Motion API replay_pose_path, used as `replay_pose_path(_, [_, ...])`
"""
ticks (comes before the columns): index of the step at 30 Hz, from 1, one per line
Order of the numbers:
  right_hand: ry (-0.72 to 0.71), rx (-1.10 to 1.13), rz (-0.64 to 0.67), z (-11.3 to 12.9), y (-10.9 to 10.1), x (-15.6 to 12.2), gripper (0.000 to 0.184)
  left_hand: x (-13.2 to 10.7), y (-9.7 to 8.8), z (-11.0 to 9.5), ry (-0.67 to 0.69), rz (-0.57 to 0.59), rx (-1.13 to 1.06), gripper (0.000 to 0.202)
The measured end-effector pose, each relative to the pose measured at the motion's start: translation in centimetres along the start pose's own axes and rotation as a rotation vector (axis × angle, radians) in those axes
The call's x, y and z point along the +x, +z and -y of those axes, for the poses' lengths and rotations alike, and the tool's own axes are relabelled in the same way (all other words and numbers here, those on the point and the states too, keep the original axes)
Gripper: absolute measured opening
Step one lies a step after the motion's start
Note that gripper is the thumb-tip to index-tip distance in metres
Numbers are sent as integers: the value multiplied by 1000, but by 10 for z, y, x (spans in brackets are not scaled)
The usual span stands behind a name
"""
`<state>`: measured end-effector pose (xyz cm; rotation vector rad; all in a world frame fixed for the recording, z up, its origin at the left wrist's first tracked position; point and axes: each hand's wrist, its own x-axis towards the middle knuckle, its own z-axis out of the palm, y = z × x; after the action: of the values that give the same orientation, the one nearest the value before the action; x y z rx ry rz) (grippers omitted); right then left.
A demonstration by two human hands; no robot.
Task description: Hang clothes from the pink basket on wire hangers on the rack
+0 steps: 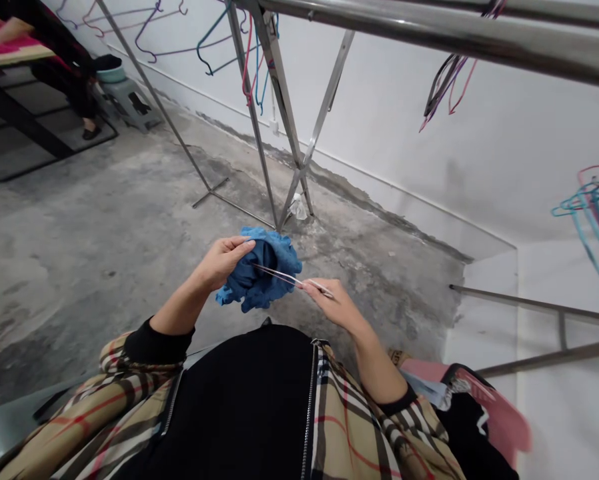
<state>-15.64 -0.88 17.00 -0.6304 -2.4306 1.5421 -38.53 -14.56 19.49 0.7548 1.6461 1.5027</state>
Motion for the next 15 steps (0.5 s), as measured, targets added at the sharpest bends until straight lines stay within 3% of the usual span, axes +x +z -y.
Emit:
replay_pose_path(5, [30, 204, -99, -8, 46, 28, 40, -10, 29, 8, 180, 131, 290, 33])
replay_pose_path(9, [139, 452, -279, -25, 75, 44, 44, -22, 54, 23, 323, 254, 725, 31])
replay_pose_path(12, [149, 473, -317, -33, 74, 45, 44, -24, 54, 24, 465, 234, 1078, 34])
replay_pose_path(15, [96, 454, -284, -32, 54, 42, 40, -18, 39, 11, 720, 80, 1245, 34])
